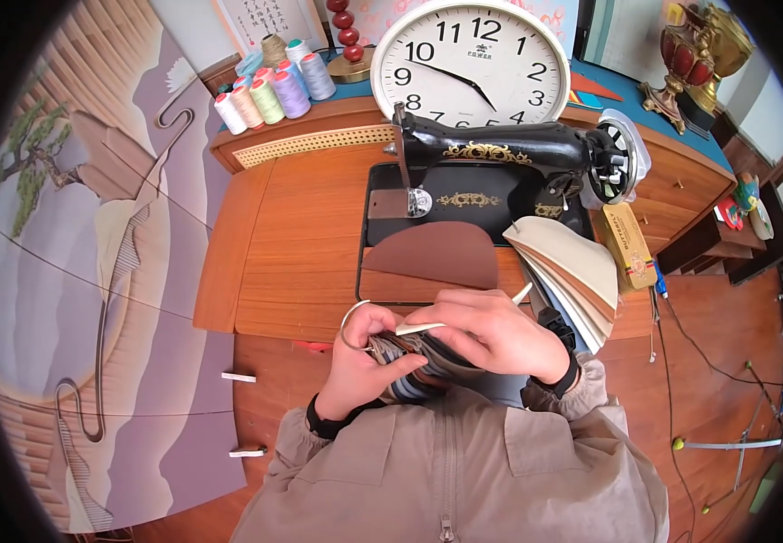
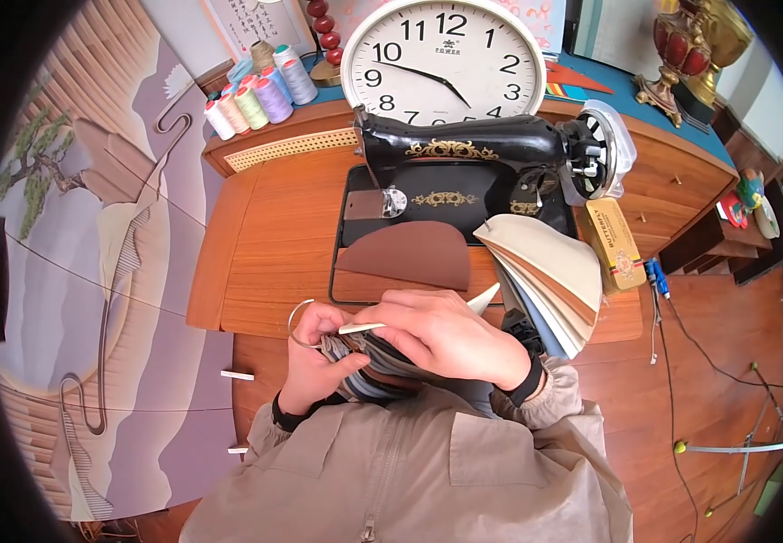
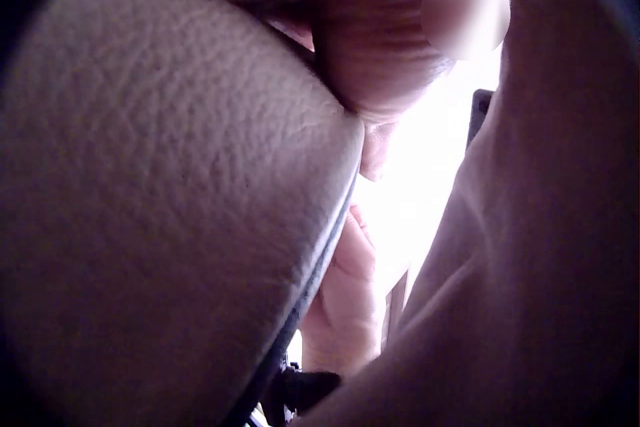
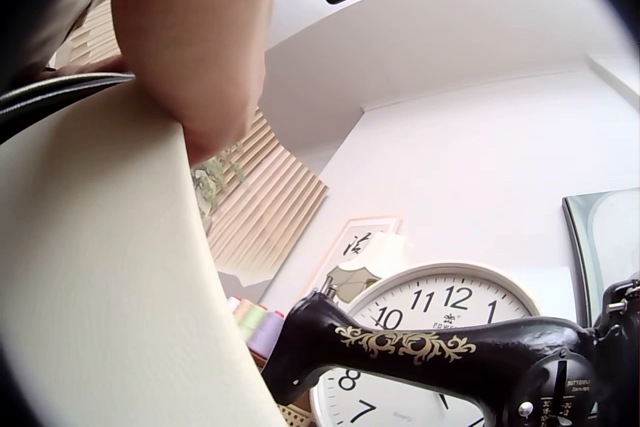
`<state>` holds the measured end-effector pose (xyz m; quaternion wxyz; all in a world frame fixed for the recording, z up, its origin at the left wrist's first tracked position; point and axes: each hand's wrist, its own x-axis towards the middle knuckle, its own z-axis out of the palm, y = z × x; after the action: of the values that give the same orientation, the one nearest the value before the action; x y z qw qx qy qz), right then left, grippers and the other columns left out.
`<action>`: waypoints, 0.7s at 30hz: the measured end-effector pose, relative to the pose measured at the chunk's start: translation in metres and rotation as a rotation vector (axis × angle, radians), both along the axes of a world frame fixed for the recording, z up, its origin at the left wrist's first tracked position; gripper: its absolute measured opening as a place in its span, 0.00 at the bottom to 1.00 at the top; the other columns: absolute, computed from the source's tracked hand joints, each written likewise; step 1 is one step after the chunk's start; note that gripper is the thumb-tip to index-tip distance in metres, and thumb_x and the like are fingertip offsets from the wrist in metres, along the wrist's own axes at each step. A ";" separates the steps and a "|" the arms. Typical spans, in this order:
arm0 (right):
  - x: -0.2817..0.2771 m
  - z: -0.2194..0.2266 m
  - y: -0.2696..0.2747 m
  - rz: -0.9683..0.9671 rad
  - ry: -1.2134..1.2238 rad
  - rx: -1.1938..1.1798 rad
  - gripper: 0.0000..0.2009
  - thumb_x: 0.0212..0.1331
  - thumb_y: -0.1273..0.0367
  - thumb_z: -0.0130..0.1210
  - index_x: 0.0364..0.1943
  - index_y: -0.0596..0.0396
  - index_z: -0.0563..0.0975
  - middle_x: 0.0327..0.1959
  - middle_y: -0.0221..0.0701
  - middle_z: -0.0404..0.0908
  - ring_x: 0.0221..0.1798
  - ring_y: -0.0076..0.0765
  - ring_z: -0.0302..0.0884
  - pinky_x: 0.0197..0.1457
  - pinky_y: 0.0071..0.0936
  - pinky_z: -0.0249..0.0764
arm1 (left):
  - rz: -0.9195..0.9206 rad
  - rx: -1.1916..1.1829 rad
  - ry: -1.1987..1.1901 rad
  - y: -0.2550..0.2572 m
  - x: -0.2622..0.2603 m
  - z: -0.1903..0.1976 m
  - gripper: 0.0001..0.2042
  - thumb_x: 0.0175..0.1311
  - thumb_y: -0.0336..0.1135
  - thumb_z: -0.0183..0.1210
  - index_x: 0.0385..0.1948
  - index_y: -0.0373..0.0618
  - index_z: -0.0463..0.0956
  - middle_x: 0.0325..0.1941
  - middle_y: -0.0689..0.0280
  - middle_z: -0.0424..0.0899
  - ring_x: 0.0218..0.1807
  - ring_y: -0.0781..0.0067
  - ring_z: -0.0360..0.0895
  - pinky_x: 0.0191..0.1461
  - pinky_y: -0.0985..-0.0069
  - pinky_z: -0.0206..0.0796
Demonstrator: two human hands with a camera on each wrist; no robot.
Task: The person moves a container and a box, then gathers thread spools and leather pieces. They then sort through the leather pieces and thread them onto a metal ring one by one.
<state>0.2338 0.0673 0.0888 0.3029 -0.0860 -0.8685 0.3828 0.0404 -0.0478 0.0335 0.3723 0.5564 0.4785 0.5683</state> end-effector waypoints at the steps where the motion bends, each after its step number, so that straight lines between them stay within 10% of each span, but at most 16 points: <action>1: 0.001 0.000 0.001 0.015 0.002 -0.005 0.13 0.62 0.76 0.56 0.49 0.51 0.81 0.29 0.35 0.75 0.31 0.45 0.75 0.33 0.37 0.70 | 0.000 0.000 -0.001 0.000 0.001 0.000 0.24 0.49 0.26 0.76 0.41 0.43 0.65 0.38 0.69 0.75 0.42 0.80 0.76 0.46 0.80 0.68; 9: 0.001 -0.003 0.011 0.125 -0.014 -0.193 0.08 0.70 0.70 0.51 0.46 0.57 0.79 0.36 0.40 0.80 0.39 0.51 0.80 0.41 0.37 0.74 | -0.036 -0.011 -0.090 -0.002 0.003 0.004 0.23 0.49 0.26 0.76 0.39 0.43 0.66 0.40 0.66 0.77 0.43 0.79 0.76 0.47 0.79 0.70; 21: -0.011 -0.014 -0.009 -0.001 0.067 0.157 0.17 0.53 0.76 0.60 0.50 0.55 0.83 0.29 0.33 0.78 0.29 0.39 0.77 0.32 0.34 0.72 | 0.056 0.181 -0.146 -0.009 -0.009 -0.008 0.23 0.47 0.25 0.76 0.40 0.42 0.68 0.43 0.60 0.79 0.45 0.72 0.77 0.49 0.74 0.70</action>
<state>0.2232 0.0580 0.0746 0.3378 -0.0493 -0.8853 0.3158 0.0318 -0.0570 0.0253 0.3384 0.5313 0.4120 0.6584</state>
